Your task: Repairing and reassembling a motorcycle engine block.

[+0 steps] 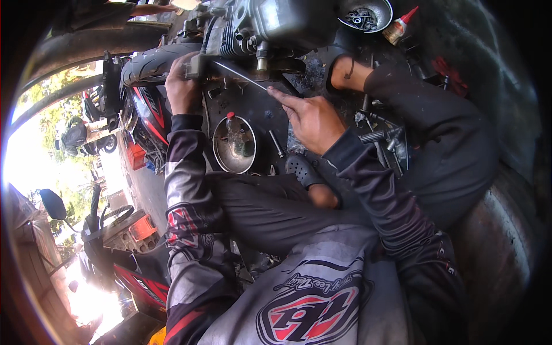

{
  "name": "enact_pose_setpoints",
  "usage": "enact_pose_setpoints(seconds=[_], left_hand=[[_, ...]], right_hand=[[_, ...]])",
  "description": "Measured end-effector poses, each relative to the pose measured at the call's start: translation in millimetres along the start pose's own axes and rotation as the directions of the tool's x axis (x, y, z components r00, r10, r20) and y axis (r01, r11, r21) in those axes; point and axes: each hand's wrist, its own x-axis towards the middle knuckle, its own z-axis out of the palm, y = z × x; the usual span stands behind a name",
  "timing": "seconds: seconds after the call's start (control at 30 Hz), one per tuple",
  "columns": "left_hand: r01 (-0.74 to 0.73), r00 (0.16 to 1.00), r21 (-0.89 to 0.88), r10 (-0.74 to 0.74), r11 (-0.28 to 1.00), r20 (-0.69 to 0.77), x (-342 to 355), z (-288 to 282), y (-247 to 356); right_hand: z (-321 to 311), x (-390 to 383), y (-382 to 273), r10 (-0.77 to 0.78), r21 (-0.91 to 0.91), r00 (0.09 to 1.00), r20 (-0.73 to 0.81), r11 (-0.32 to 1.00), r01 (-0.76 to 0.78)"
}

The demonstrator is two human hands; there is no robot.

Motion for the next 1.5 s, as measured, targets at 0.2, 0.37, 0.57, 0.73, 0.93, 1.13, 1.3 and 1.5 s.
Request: enact_pose_setpoints(seconds=[0.2, 0.37, 0.57, 0.73, 0.93, 1.13, 1.3, 1.5], left_hand=[[-0.023, 0.994, 0.057, 0.029, 0.998, -0.105, -3.8, 13.2, 0.1], [-0.059, 0.989, 0.107, 0.073, 0.992, -0.132, -5.3, 12.6, -3.8], [-0.078, 0.997, 0.104, 0.079, 0.992, -0.008, 0.5, 3.6, -4.1], [-0.06, 0.998, 0.044, 0.059, 0.997, 0.01, -5.2, 8.7, -5.8], [-0.113, 0.933, 0.065, 0.128, 0.991, -0.336, -11.3, 29.8, -3.6], [-0.122, 0.957, 0.052, 0.131, 0.991, -0.257, -8.5, 21.1, -14.6], [0.125, 0.78, -0.108, -0.03, 0.986, 0.626, 27.7, -55.5, 15.0], [0.229, 0.494, 0.026, -0.139, 0.973, 0.859, 77.0, -83.3, 43.8]], right_hand=[[14.9, -0.4, 38.1, 0.0, 0.054, 0.998, 0.06, 0.999, -0.003], [17.1, 1.7, 32.3, 0.058, 0.01, 0.992, 0.111, 0.998, -0.059], [25.2, -14.8, 5.2, 0.102, 0.157, 0.994, 0.029, 0.982, -0.105], [20.2, -32.1, 10.9, -0.005, 0.117, 1.0, -0.017, 0.993, 0.007], [33.5, -58.4, 12.8, 0.019, 0.103, 1.0, 0.012, 0.994, -0.02], [28.9, -103.2, 22.7, 0.051, 0.074, 0.993, 0.11, 0.995, -0.059], [12.5, -128.1, 39.5, 0.323, -0.175, 0.857, 0.402, 0.945, -0.275], [29.7, -132.9, 51.8, 0.29, -0.07, 0.868, 0.403, 0.956, -0.287]])
